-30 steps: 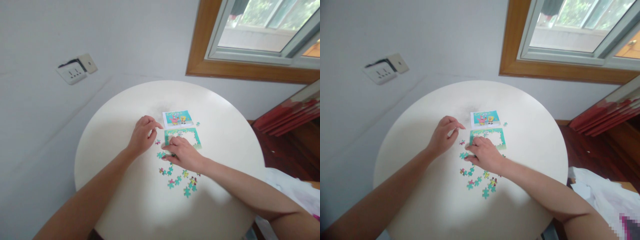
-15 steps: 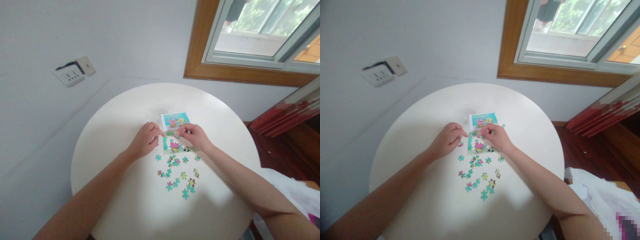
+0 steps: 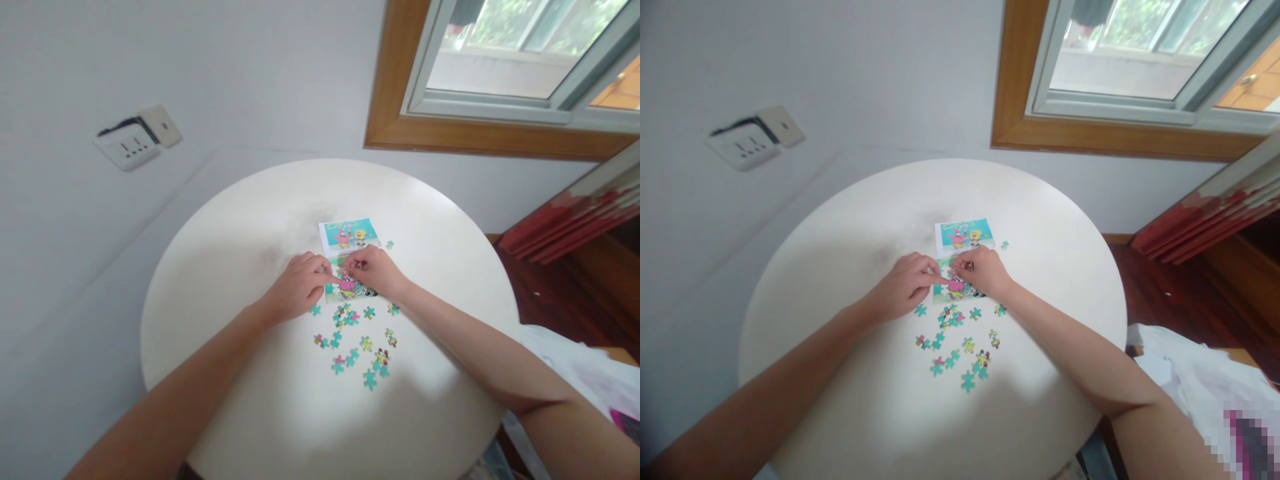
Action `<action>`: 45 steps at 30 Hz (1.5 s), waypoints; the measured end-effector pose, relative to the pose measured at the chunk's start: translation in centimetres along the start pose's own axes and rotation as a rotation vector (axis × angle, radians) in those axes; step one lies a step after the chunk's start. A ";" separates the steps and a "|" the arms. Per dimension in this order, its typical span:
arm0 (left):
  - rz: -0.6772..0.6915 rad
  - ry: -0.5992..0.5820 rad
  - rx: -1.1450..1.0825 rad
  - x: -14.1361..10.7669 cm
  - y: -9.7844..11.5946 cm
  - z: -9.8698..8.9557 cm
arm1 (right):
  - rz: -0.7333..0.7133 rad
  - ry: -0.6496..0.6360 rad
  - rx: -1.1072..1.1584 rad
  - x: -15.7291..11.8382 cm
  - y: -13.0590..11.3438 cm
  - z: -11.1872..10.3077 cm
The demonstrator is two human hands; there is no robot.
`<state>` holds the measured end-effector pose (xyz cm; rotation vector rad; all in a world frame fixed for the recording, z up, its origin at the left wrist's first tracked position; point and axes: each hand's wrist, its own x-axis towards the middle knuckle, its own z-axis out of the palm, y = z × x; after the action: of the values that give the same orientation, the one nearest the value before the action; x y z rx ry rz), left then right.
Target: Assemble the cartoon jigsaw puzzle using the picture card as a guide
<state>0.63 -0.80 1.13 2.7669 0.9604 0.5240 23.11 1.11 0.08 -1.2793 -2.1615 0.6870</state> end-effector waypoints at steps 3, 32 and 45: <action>0.003 -0.002 0.008 0.0 0.1 0.1 | -0.008 0.008 -0.029 0.0 0.1 0.0; 0.010 -0.019 0.001 0.2 0.6 0.0 | 0.048 0.087 -0.077 0.5 0.4 -0.2; 0.015 -0.034 -0.007 0.4 0.6 0.0 | 0.084 0.144 -0.200 0.4 -0.1 0.2</action>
<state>1.25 -1.06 1.44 2.7691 0.9295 0.4798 22.80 1.41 0.07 -1.4822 -2.1090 0.4048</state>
